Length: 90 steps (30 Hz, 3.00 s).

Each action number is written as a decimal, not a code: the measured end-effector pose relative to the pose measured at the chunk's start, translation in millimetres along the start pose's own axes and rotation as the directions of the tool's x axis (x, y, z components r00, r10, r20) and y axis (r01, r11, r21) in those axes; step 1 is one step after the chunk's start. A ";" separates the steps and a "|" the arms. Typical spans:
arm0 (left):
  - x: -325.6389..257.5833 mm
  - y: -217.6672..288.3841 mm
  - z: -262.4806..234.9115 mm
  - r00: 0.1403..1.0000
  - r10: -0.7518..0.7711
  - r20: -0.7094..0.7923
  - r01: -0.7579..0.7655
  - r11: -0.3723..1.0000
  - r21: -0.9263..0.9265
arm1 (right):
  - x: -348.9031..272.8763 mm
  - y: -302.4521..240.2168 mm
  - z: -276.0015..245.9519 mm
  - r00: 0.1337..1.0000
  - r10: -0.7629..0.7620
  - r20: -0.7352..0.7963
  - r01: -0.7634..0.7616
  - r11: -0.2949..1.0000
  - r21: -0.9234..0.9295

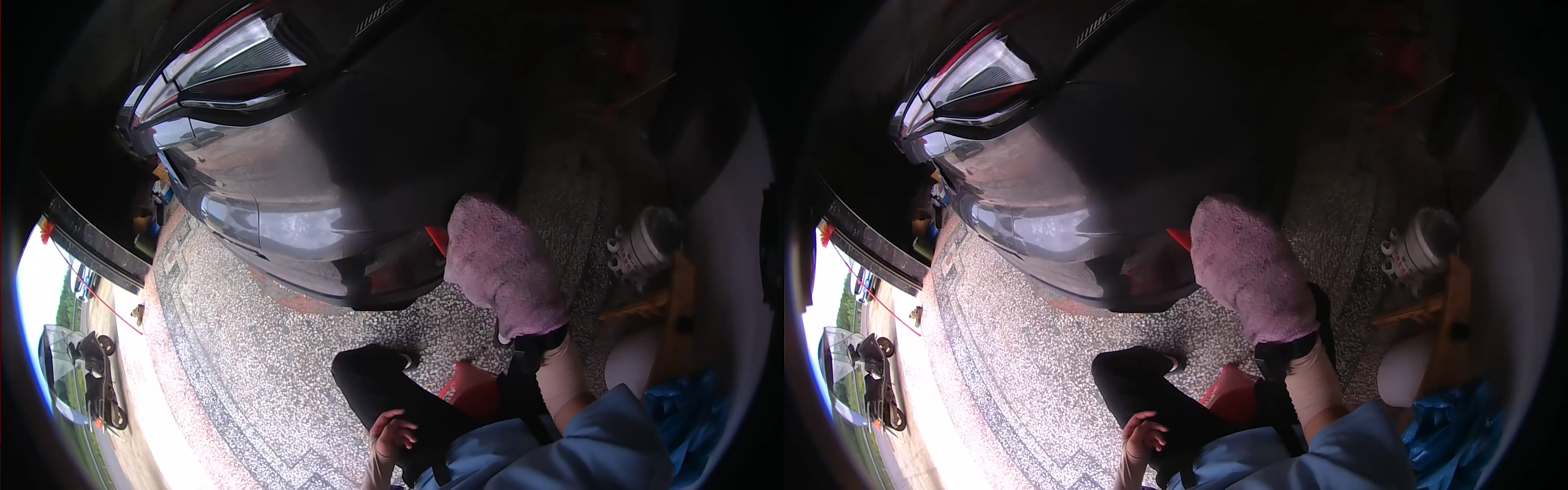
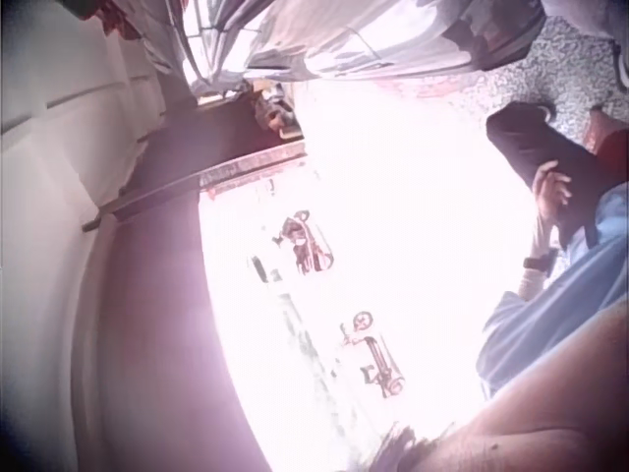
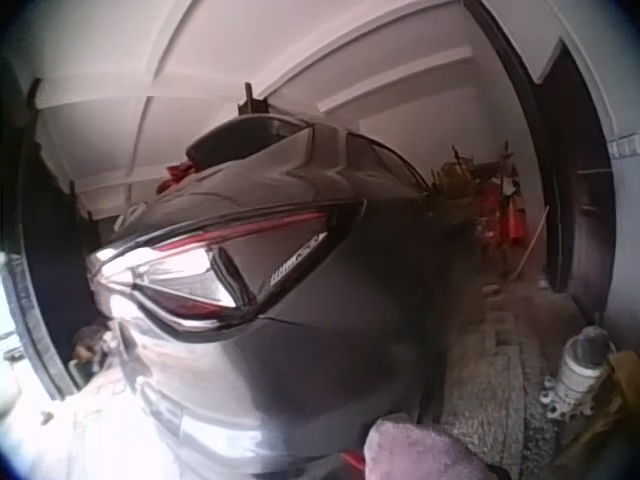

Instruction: Cleaning the exterior rear of a car with a pink cloth.

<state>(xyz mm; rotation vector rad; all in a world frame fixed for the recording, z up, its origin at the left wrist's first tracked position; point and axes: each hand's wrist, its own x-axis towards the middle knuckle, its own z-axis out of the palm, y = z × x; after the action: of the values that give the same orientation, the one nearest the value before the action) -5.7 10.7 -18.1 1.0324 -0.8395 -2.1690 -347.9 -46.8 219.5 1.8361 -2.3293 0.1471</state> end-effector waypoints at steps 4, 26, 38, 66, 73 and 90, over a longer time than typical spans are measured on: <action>-11.4 -1.3 -13.8 0.998 0.031 -0.060 -0.031 1.000 -0.006 | 8.0 -0.2 20.7 0.984 -0.042 -0.173 0.077 0.977 0.201; -14.1 -1.5 -17.4 0.996 -0.019 0.085 0.036 0.979 -0.200 | 144.8 -70.2 63.3 0.708 -0.143 -0.692 0.217 0.976 0.021; -6.3 3.5 -22.5 0.981 -0.084 0.176 0.125 0.964 -0.237 | 108.5 -61.5 114.4 0.834 -0.414 -0.364 0.444 0.896 0.001; -18.4 4.4 -15.6 0.999 -0.021 0.048 0.028 0.988 -0.150 | 32.4 0.2 71.9 0.912 -0.015 -0.410 0.367 0.479 0.798; 19.4 23.6 2.5 0.978 -0.170 0.124 0.160 0.983 0.087 | 9.4 47.1 75.6 0.960 -0.016 -0.280 0.250 0.503 0.827; 175.4 -48.8 47.9 0.800 0.190 0.569 0.032 0.934 -0.356 | -63.3 46.0 79.4 0.974 -0.110 -0.200 0.228 0.484 0.845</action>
<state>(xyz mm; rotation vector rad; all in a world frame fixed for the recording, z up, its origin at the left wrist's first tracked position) -148.6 -71.9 -108.7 0.1091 -0.6937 -2.4798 -384.2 10.0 130.7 2.3044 -2.0736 1.6411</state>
